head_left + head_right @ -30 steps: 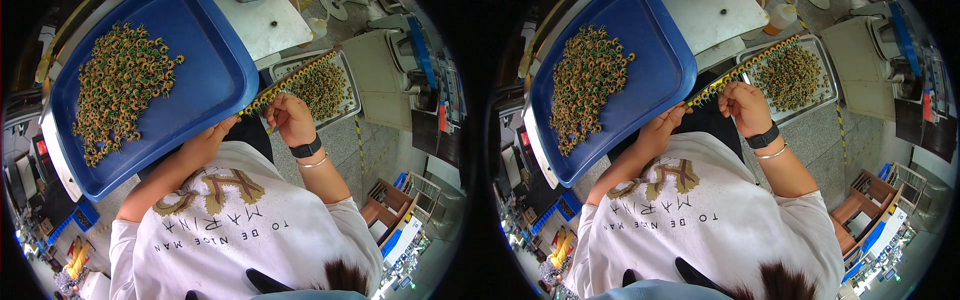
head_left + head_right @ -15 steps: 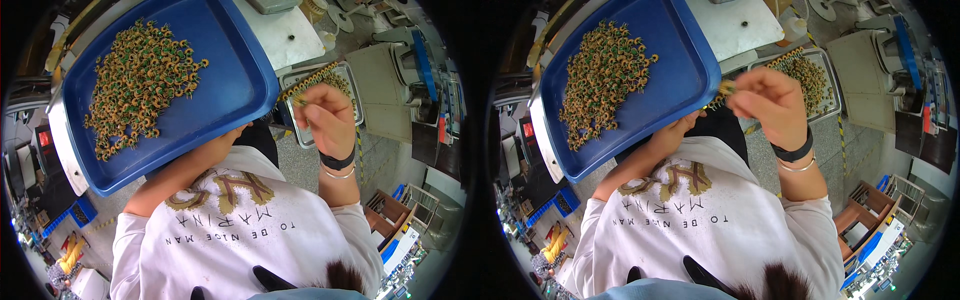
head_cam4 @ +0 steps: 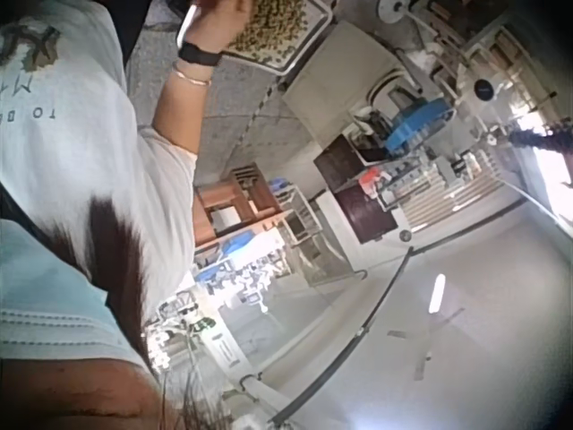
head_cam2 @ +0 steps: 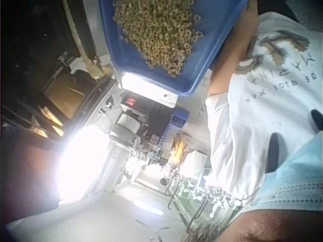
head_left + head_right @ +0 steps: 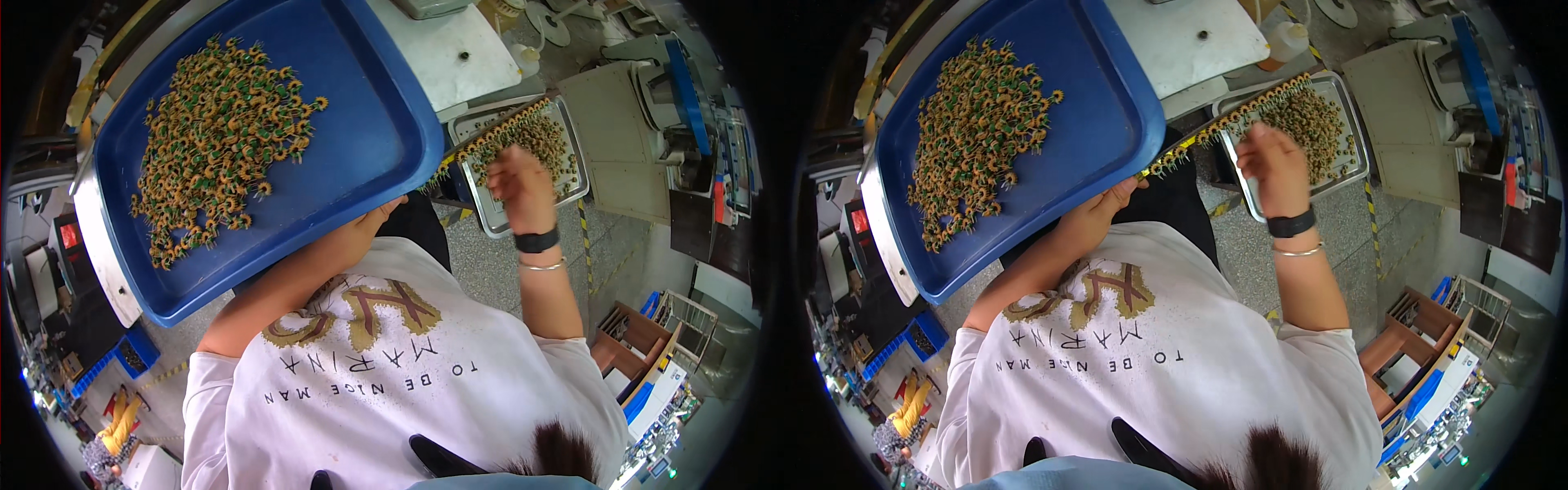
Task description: The person aligns and mounts toroidal coils from a tray onto a slotted metal bar by hand. The person then inserts the loaded bar into a machine fixture and applies liquid to the components using a dispenser bottle.
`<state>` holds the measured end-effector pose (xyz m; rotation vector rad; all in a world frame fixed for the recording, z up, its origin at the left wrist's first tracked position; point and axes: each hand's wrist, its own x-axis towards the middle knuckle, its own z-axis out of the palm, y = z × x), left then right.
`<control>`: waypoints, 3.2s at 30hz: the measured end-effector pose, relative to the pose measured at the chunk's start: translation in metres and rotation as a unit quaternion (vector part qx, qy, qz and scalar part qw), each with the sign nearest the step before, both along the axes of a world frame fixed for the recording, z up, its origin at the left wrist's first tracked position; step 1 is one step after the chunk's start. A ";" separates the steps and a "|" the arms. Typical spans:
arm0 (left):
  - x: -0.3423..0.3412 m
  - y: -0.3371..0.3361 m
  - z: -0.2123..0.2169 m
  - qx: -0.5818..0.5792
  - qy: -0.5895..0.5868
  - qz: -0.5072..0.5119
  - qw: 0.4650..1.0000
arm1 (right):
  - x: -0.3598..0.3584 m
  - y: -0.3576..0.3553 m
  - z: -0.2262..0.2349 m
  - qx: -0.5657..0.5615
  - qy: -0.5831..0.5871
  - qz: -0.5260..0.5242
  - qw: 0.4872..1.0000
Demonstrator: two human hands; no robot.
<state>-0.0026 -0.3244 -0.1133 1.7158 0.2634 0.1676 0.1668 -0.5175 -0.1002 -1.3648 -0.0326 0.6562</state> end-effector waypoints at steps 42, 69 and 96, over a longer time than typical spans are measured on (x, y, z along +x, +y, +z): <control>0.042 -0.019 -0.002 0.071 0.073 -0.135 0.986 | 0.089 -0.078 -0.117 0.052 0.185 -0.251 0.949; 0.082 -0.048 -0.011 0.123 -0.014 -0.085 0.989 | -0.021 -0.010 -0.042 0.150 0.189 0.021 0.970; -0.103 0.011 0.076 -0.283 0.048 0.050 0.957 | 0.209 -0.087 -0.140 -0.224 -0.248 -0.148 0.931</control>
